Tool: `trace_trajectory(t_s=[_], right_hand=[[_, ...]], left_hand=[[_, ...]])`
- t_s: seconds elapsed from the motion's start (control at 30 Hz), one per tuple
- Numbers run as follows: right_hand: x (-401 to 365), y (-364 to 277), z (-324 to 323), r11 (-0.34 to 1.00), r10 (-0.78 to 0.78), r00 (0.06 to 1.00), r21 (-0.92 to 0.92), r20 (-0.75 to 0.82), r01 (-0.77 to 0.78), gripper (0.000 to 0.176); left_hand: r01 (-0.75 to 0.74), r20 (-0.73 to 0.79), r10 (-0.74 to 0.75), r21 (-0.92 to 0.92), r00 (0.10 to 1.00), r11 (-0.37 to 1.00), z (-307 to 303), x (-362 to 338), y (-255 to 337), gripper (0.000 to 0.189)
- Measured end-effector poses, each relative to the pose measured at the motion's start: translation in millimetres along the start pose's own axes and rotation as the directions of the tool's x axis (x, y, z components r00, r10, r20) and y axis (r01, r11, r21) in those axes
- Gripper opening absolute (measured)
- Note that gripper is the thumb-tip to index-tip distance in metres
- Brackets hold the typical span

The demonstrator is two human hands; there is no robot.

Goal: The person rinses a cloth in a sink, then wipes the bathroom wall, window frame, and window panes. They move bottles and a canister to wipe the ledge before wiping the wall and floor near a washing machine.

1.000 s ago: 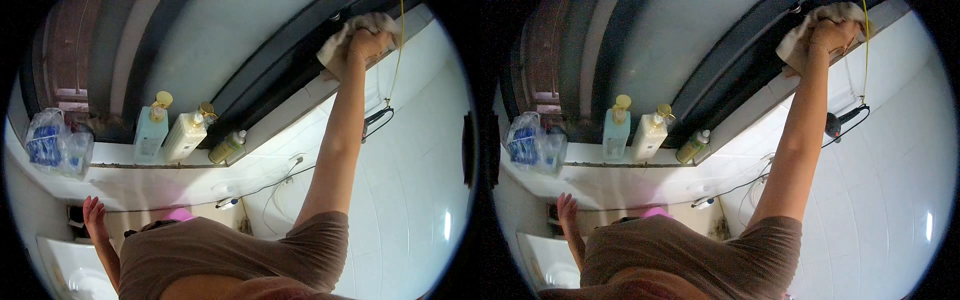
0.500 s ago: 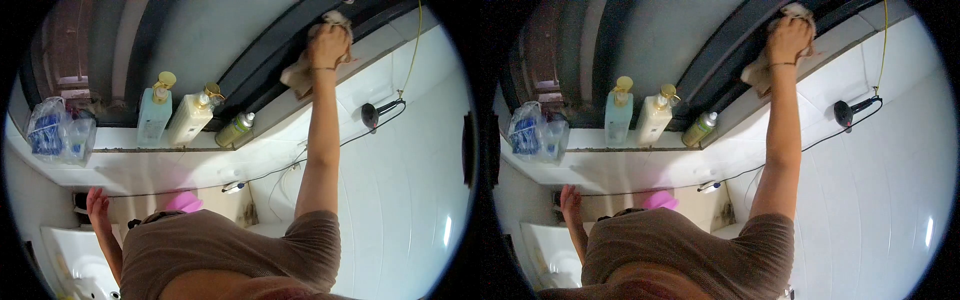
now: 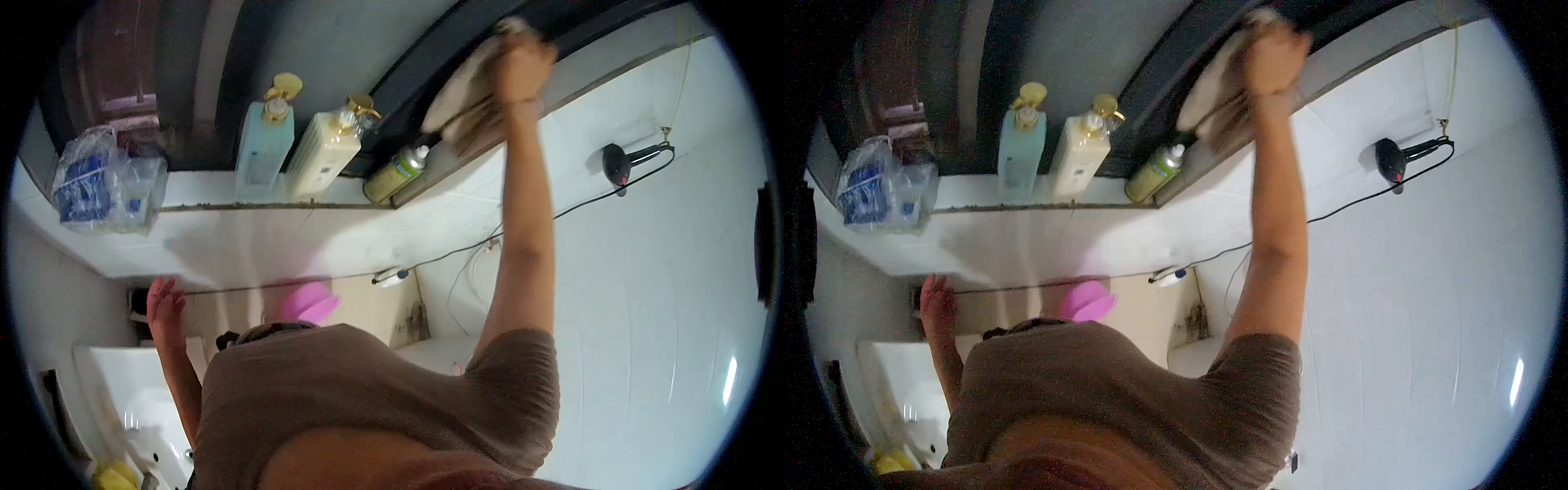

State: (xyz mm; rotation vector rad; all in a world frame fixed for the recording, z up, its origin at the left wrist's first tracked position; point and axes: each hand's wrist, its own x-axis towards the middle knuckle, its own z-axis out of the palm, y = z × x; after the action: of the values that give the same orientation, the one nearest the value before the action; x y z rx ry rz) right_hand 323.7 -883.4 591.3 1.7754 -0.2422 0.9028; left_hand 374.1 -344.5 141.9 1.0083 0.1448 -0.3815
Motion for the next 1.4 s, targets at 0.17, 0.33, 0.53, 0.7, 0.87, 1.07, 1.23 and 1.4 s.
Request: trace_trajectory(t_s=[0.17, 0.33, 0.53, 0.7, 0.87, 1.07, 1.23, 1.4], right_hand=[[41.7, 8.7, -50.5, 0.973, 0.133, 0.98, 0.17, 0.15, -0.158, 0.024], [-23.0, -30.4, 1.8, 0.987, -0.151, 0.988, 0.063, 0.013, 0.15, 0.026], [-55.2, -97.2, -6.7, 0.948, 0.003, 0.892, 0.283, 0.453, -0.147, 0.03], [-69.2, -123.3, -13.5, 0.907, -0.105, 0.702, 0.357, 0.704, -0.222, 0.031], [-70.2, -111.6, -10.4, 0.851, -0.098, 0.799, 0.465, 0.594, -0.242, 0.024], [30.1, -18.4, -51.4, 0.523, 0.67, 0.735, 0.636, 0.104, -0.567, 0.03], [112.8, 26.4, -47.3, 0.629, 0.67, 0.617, 0.757, -0.413, -0.176, 0.034], [76.6, -57.5, -49.0, 0.726, 0.569, 0.745, 0.639, -0.349, -0.255, 0.058]], left_hand=[[-0.047, 0.028, 0.048, -0.025, 0.998, 0.999, -1.8, -8.6, 4.1, 0.045], [-0.051, 0.017, 0.052, -0.035, 0.999, 0.998, 2.7, -12.8, -2.2, 0.045], [-0.044, 0.046, 0.045, -0.037, 0.998, 0.998, 9.5, -6.9, -3.9, 0.044], [-0.034, 0.024, 0.034, 0.005, 0.999, 0.999, 16.1, -3.3, -1.3, 0.043], [-0.035, 0.041, 0.035, -0.018, 0.999, 0.999, -0.7, -6.7, -8.0, 0.046], [-0.124, 0.002, 0.124, -0.067, 0.992, 0.99, -15.9, -0.7, -7.1, 0.046], [-0.136, -0.061, 0.131, -0.073, 0.989, 0.988, -6.5, 5.0, -0.3, 0.046], [-0.12, -0.077, 0.108, -0.177, 0.991, 0.977, -6.2, 2.9, -7.3, 0.042]])
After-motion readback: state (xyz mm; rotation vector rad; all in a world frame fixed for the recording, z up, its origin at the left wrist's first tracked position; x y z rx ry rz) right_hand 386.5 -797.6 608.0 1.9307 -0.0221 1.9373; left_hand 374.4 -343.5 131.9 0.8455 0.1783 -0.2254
